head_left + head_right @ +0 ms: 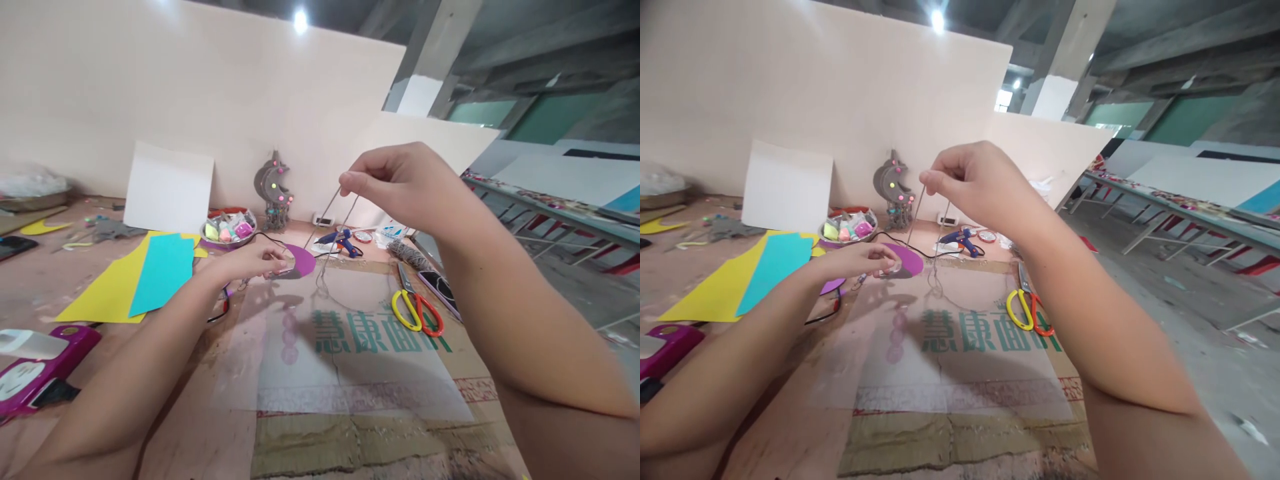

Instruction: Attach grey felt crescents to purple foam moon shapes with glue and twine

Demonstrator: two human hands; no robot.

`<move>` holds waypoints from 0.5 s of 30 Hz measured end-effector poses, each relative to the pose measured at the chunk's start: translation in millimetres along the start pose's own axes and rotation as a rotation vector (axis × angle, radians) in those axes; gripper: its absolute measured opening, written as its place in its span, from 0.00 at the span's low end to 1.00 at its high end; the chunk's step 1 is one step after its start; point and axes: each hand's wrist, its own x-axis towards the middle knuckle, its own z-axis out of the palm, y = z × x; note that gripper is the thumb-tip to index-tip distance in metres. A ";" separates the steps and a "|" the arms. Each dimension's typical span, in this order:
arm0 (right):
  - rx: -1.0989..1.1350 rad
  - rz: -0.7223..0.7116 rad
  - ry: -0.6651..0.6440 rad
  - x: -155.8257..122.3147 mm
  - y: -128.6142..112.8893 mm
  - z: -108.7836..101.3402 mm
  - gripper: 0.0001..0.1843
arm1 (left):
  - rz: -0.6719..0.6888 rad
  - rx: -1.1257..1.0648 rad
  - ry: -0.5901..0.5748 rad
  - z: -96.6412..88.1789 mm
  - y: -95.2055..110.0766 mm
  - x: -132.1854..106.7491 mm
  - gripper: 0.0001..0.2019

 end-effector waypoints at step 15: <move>-0.034 -0.005 -0.004 5.0 2.9 2.2 0.13 | -0.103 0.291 0.414 -8.6 -24.0 14.7 0.16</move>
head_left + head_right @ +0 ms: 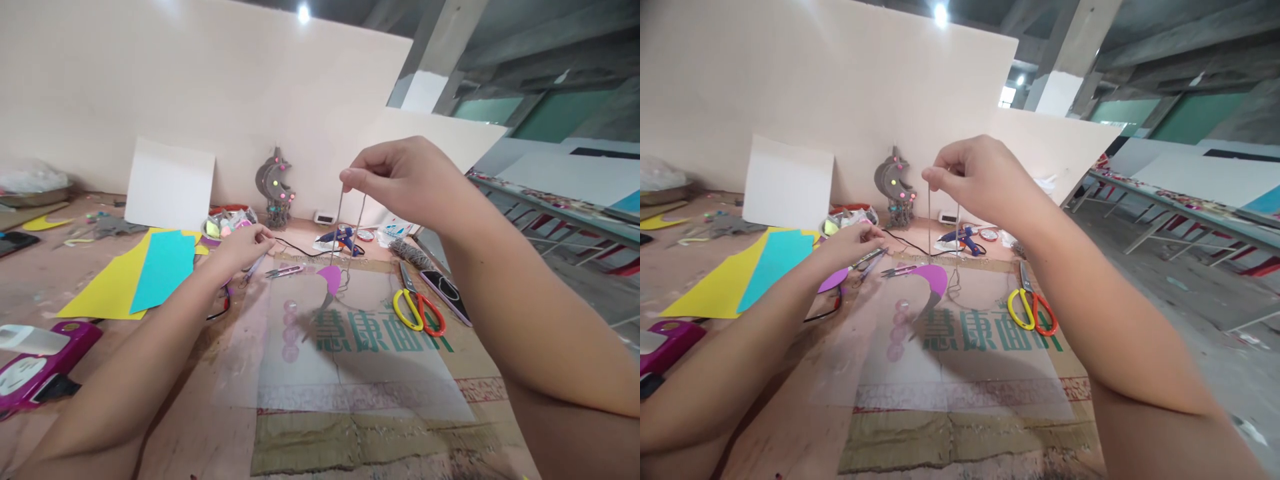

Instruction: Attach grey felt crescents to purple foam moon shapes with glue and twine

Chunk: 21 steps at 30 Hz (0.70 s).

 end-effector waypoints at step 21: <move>0.059 -0.008 0.014 1.1 6.4 7.7 0.13 | -0.003 0.037 -0.042 3.2 2.7 -2.4 0.15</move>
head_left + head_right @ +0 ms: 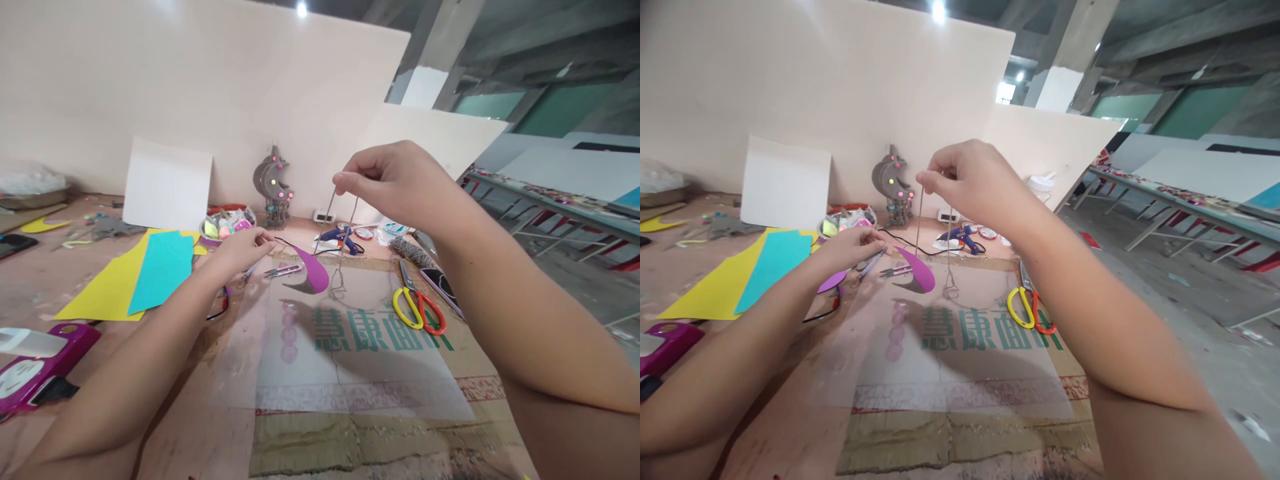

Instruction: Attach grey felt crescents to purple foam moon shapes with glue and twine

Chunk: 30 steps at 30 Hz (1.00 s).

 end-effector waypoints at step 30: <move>-0.070 -0.012 0.010 -1.9 4.5 3.8 0.15 | 0.236 -0.169 -0.253 -10.8 21.0 -15.2 0.23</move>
